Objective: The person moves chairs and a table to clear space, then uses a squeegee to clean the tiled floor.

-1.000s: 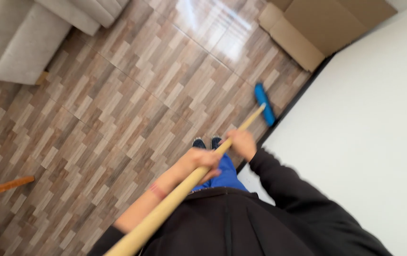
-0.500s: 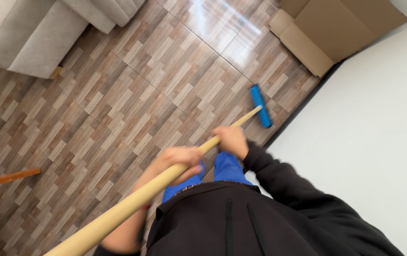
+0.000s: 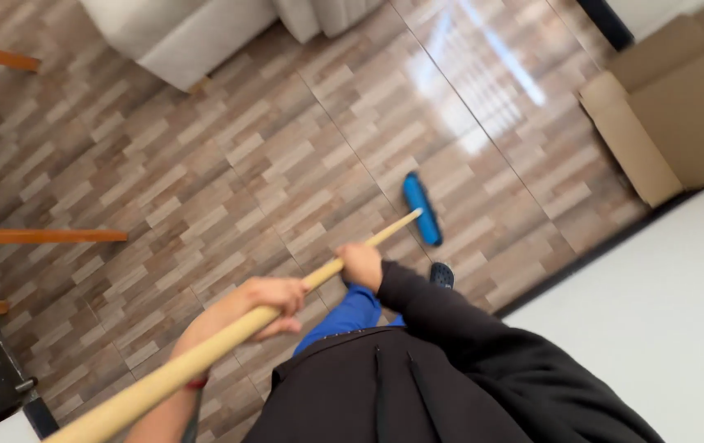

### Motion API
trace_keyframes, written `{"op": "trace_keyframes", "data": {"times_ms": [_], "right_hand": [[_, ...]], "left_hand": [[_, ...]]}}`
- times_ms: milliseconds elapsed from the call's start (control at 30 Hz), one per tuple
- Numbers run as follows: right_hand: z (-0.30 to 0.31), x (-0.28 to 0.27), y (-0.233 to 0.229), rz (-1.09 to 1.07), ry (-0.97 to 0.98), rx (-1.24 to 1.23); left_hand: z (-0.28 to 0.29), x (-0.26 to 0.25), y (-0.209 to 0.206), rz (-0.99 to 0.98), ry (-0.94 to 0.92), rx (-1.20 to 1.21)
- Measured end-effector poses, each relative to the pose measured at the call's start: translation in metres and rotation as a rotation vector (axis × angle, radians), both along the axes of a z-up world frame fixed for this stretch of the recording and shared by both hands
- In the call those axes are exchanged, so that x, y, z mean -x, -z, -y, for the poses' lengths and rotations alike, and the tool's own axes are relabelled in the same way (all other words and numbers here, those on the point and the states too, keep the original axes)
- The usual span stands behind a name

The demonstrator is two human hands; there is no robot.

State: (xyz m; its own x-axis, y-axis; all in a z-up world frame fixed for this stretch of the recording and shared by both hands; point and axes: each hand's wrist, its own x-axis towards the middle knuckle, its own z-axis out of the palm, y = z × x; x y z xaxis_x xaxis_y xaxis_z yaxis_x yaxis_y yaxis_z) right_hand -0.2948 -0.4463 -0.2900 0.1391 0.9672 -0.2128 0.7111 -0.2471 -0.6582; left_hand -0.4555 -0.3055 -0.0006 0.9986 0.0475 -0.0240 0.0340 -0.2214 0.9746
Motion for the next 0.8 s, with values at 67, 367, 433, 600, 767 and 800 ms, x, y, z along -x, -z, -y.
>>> {"op": "trace_keyframes", "data": {"times_ms": [67,367,433,600,767,800], "right_hand": [[-0.031,0.016,-0.033,-0.045,-0.076,-0.047],[-0.080,-0.131,-0.024,0.148,-0.001,-0.001],[-0.085,-0.194,0.022,0.158,0.002,0.041],[-0.107,-0.251,0.129,0.175,0.119,0.155],[-0.234,-0.163,0.033,-0.030,-0.132,-0.005],[-0.266,-0.143,0.007,-0.093,-0.179,0.079]], "left_hand": [[-0.016,0.024,-0.022,-0.023,-0.022,-0.054],[-0.081,-0.052,0.028,0.318,-0.105,-0.022],[-0.080,-0.098,0.079,0.350,-0.161,-0.001],[-0.105,-0.145,0.165,-0.445,-0.194,1.208],[-0.218,-0.077,0.056,0.152,-0.160,0.454],[-0.245,-0.072,0.008,0.149,-0.179,0.163]]}}
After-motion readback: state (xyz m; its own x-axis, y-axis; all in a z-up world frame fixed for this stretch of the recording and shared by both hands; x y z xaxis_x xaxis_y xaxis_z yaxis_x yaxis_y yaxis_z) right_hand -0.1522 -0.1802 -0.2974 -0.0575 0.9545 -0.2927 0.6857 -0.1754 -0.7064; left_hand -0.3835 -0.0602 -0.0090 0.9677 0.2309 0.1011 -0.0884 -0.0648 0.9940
